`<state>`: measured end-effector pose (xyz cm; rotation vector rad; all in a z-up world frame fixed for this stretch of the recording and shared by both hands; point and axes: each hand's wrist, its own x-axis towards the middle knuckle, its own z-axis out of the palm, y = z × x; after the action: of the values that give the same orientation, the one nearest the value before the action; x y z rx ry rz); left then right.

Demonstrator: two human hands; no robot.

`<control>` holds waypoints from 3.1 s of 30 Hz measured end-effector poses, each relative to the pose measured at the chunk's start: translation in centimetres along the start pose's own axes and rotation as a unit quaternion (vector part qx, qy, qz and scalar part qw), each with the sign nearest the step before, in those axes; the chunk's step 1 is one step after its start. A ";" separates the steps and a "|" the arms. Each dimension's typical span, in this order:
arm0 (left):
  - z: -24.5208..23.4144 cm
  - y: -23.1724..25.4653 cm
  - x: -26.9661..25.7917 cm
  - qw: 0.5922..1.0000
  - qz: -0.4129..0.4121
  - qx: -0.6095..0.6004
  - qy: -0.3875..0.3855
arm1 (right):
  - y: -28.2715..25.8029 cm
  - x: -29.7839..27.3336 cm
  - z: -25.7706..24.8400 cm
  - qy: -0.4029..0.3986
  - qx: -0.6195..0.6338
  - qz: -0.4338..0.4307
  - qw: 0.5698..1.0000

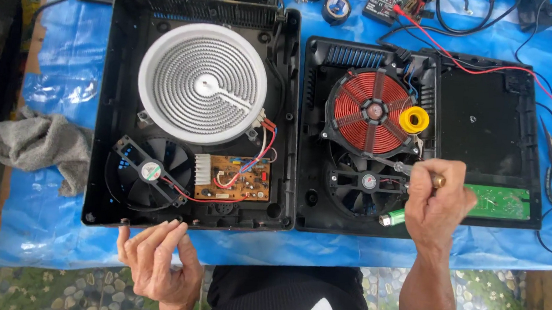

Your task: The person works on the internal components of an open electronic device, likely a speaker or fan assembly. They use a screwdriver to manipulate parts on a circuit board and a fan, and later use a brush to clean the interior of the device casing.

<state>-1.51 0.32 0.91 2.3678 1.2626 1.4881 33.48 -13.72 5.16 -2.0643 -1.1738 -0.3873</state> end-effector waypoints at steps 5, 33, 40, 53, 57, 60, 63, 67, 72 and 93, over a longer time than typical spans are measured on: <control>0.1 0.0 -0.2 1.000 0.014 -0.008 -0.006 | 0.2 0.2 -0.4 0.030 -0.058 0.026 0.998; 0.8 0.4 -0.4 1.000 -0.002 -0.003 -0.003 | 0.8 1.2 0.1 0.002 0.012 -0.003 1.000; 1.0 0.3 -0.6 1.000 -0.005 -0.012 -0.016 | 1.3 1.3 -0.1 -0.044 -0.013 -0.005 0.999; 0.9 0.9 -0.7 0.999 -0.008 -0.034 -0.016 | -9.5 5.6 7.4 -0.156 0.247 -0.245 0.924; 0.9 0.8 -0.5 0.999 -0.007 -0.030 -0.014 | -9.9 4.9 9.0 -0.179 0.167 -0.260 0.934; 0.9 0.5 -0.3 1.000 -0.006 -0.027 -0.011 | -10.4 5.0 8.8 -0.169 0.174 -0.266 0.933; 0.9 0.5 -0.2 1.000 -0.008 -0.024 -0.008 | -10.2 4.9 9.4 -0.170 0.167 -0.262 0.935; 0.8 0.7 0.2 1.000 -0.006 -0.021 0.005 | -10.3 5.1 9.6 -0.149 0.156 -0.270 0.938; 0.1 0.4 0.6 1.000 -0.014 -0.023 0.002 | -9.6 5.6 9.2 -0.181 0.146 -0.231 0.945; -0.6 1.4 0.6 0.999 -0.016 -0.034 0.022 | -10.6 5.0 5.3 -0.423 0.230 -0.112 0.869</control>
<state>-1.01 -0.40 2.31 2.2739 1.2315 1.5559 26.82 -3.38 9.02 -1.6714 -1.7951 0.7281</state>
